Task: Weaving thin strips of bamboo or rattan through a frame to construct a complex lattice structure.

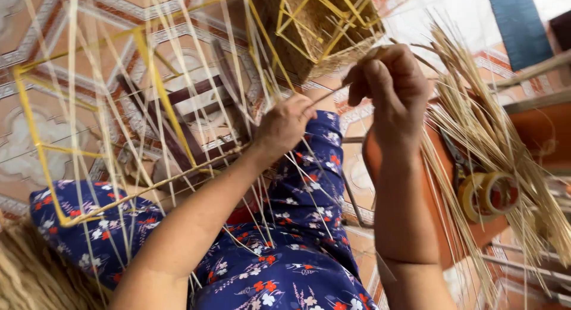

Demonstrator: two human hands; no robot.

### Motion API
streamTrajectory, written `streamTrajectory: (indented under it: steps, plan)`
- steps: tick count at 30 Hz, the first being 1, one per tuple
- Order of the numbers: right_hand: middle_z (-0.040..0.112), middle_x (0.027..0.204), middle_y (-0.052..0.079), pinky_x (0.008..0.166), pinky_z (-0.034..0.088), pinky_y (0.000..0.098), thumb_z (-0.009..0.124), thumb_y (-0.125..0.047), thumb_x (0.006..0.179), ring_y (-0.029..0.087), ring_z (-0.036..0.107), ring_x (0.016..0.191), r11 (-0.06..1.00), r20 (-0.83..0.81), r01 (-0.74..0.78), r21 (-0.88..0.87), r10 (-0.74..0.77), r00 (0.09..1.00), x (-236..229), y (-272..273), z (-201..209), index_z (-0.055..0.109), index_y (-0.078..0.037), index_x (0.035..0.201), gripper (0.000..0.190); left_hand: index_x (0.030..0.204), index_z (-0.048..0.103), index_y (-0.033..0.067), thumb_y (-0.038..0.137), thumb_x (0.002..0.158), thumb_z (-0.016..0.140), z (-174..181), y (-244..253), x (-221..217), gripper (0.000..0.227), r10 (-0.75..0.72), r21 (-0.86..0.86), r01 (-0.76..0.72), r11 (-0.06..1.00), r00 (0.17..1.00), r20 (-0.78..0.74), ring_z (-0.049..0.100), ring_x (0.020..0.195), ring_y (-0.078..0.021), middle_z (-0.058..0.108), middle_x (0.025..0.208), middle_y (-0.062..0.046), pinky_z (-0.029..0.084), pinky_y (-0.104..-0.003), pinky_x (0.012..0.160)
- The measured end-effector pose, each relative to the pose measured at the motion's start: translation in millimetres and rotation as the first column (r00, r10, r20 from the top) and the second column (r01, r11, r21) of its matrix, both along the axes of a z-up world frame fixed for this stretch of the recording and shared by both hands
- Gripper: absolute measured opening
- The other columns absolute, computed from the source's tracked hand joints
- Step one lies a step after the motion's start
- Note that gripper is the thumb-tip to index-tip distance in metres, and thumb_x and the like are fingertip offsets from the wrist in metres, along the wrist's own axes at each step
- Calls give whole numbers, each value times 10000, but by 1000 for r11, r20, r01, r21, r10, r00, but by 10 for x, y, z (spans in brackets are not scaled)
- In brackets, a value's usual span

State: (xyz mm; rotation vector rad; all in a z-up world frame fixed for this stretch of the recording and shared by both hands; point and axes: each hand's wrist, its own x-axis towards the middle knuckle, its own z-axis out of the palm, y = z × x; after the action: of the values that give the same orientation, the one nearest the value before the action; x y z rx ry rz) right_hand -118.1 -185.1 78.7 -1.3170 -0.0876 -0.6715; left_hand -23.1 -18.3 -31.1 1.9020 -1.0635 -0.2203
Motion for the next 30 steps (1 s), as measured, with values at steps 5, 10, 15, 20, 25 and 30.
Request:
streamTrajectory:
  steps: [5, 10, 15, 20, 25, 30]
  plan:
    - [740, 1216, 98, 869, 578, 269, 603, -86, 1107, 144, 721, 1019, 684, -390, 107, -721, -529, 754, -1011, -626, 282, 663, -40, 1381, 285, 952, 755, 112, 237, 1025, 646, 6, 8, 69, 182, 116, 141, -107, 984, 992, -58, 712, 809, -210, 746, 987, -60, 596, -374, 707]
    - [719, 1205, 164, 879, 546, 386, 716, -240, 995, 265, 689, 1034, 410, -401, -77, -909, -808, 432, -2263, -1056, -764, 677, -61, 1335, 387, 1212, 677, 95, 178, 1016, 649, 175, 295, -92, 215, 246, 1, -247, 969, 967, -70, 682, 954, -278, 639, 1269, -120, 611, -411, 769]
    - [650, 1217, 198, 926, 483, 454, 770, -387, 864, 376, 601, 1107, 91, -157, -185, -979, -910, 383, -2546, -762, -1297, 628, -16, 1336, 617, 1260, 664, 34, 85, 1011, 658, 605, 569, -453, 254, 333, -182, -296, 938, 916, 225, 622, 1271, -328, 590, 1358, -151, 540, -456, 1088]
    - [622, 1073, 112, 929, 502, 449, 685, -315, 990, 318, 588, 1034, 164, -218, -210, -964, -939, 265, -2486, -867, -1603, 644, -97, 1029, 225, 1214, 671, 57, 84, 1042, 638, 738, 704, -753, 178, 286, -232, -240, 943, 939, 193, 626, 1271, -303, 606, 1342, -139, 542, -423, 1111]
    - [647, 866, 95, 685, 490, 375, 606, -264, 1029, 238, 584, 759, 510, -468, 49, -859, -821, 327, -2538, -928, -1483, 594, -57, 1015, 207, 1170, 676, 64, 123, 1033, 637, 924, 813, -1094, 155, 249, -211, -218, 953, 959, 133, 659, 1209, -278, 630, 1290, -135, 619, -349, 919]
    - [545, 679, 6, 451, 305, 225, 506, -226, 1067, 61, 409, 530, 943, -749, 312, -119, -291, 595, -2405, -614, -875, 619, -45, 1129, 223, 1261, 649, 68, 166, 1063, 589, 902, 743, -1329, 228, 57, -213, -93, 973, 984, -166, 767, 1021, -182, 755, 1148, -93, 645, -309, 845]
